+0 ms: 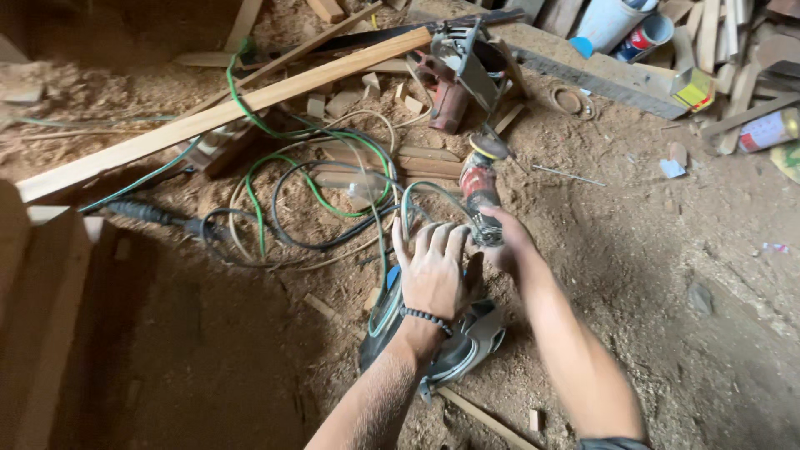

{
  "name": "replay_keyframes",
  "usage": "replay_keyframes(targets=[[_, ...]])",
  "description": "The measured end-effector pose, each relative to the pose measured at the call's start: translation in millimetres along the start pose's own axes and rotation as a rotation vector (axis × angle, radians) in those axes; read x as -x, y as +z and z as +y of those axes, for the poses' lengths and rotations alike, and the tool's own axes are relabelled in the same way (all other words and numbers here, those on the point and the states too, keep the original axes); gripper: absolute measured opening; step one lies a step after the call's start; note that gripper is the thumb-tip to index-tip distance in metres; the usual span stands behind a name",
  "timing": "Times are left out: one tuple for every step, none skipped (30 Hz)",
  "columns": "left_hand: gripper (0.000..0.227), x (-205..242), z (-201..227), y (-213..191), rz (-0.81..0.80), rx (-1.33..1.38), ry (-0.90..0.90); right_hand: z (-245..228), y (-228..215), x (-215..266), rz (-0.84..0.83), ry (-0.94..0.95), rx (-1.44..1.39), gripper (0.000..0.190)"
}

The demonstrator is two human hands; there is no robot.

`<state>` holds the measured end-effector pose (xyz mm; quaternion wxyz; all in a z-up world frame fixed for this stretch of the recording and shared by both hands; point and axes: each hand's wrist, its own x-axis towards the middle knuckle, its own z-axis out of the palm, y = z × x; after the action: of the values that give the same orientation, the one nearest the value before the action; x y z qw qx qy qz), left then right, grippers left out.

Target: The person applies glue to wooden joints and uses an angle grinder to sand the frame. The person then assembles several wooden pieces to form a frame, hammering nails into the corners to secure them.

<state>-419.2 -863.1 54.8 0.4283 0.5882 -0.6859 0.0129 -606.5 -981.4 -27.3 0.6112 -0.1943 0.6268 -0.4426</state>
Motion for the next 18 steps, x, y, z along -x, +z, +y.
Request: replay_keyframes(targets=[[0.022,0.5,-1.8,-17.6,0.006,-0.023,-0.005,4.8,-0.6,6.9,-0.024,0.007,0.001,0.035],[0.028,1.9,-3.5,-36.4,0.104,0.027,0.029,10.2,-0.8,14.7,0.052,-0.092,0.031,0.041],[0.036,5.4,-6.7,-57.0,0.209,0.061,0.048,17.5,4.5,20.1,0.109,-0.184,0.074,0.046],[0.036,8.2,-7.5,-93.1,0.220,0.021,0.027,12.6,14.3,53.3,0.067,-0.170,0.088,0.046],[0.023,16.3,-7.1,-132.0,0.279,0.159,-0.017,11.6,26.1,86.2,0.050,-0.276,0.120,0.045],[0.011,25.4,-5.3,-171.8,0.345,0.295,-0.055,10.0,37.0,119.3,0.029,-0.384,0.145,0.044],[0.011,43.9,-13.9,-186.8,0.364,0.231,-0.093,16.8,58.0,153.4,-0.036,-0.352,0.169,0.044],[0.009,63.8,-22.2,-203.4,0.443,0.213,-0.047,23.2,76.9,189.2,-0.064,-0.473,0.257,0.044],[0.025,84.2,-30.5,-219.1,0.521,0.198,0.010,27.8,92.7,225.1,-0.090,-0.607,0.335,0.043],[0.025,89.7,-27.7,-240.6,0.540,0.137,-0.018,39.8,102.0,246.5,-0.155,-0.588,0.347,0.043],[0.024,92.8,-23.9,-261.2,0.443,0.128,-0.199,47.5,109.6,268.2,-0.164,-0.656,0.462,0.044],[0.024,96.7,-20.6,-282.6,0.352,0.125,-0.384,55.6,116.7,290.5,-0.174,-0.729,0.572,0.045],[0.024,103.5,-21.7,-289.9,0.393,0.087,-0.417,71.8,130.9,316.5,-0.239,-0.733,0.591,0.045],[0.050,110.2,-24.6,-297.7,0.208,0.306,-0.646,88.8,143.5,343.3,-0.225,-0.794,0.680,0.054],[0.095,114.2,-28.0,-303.9,0.021,0.550,-0.850,103.0,153.4,368.7,-0.208,-0.865,0.768,0.063],[0.095,119.8,-18.7,-329.5,0.078,0.534,-0.878,134.1,157.7,373.3,-0.271,-0.877,0.785,0.063],[0.104,125.3,-9.4,-354.0,0.082,0.698,-0.989,165.3,160.1,377.5,-0.225,-0.933,0.934,0.046],[0.116,130.4,-0.1,-377.7,0.089,0.870,-1.088,196.0,161.7,380.6,-0.174,-0.995,1.078,0.030]])
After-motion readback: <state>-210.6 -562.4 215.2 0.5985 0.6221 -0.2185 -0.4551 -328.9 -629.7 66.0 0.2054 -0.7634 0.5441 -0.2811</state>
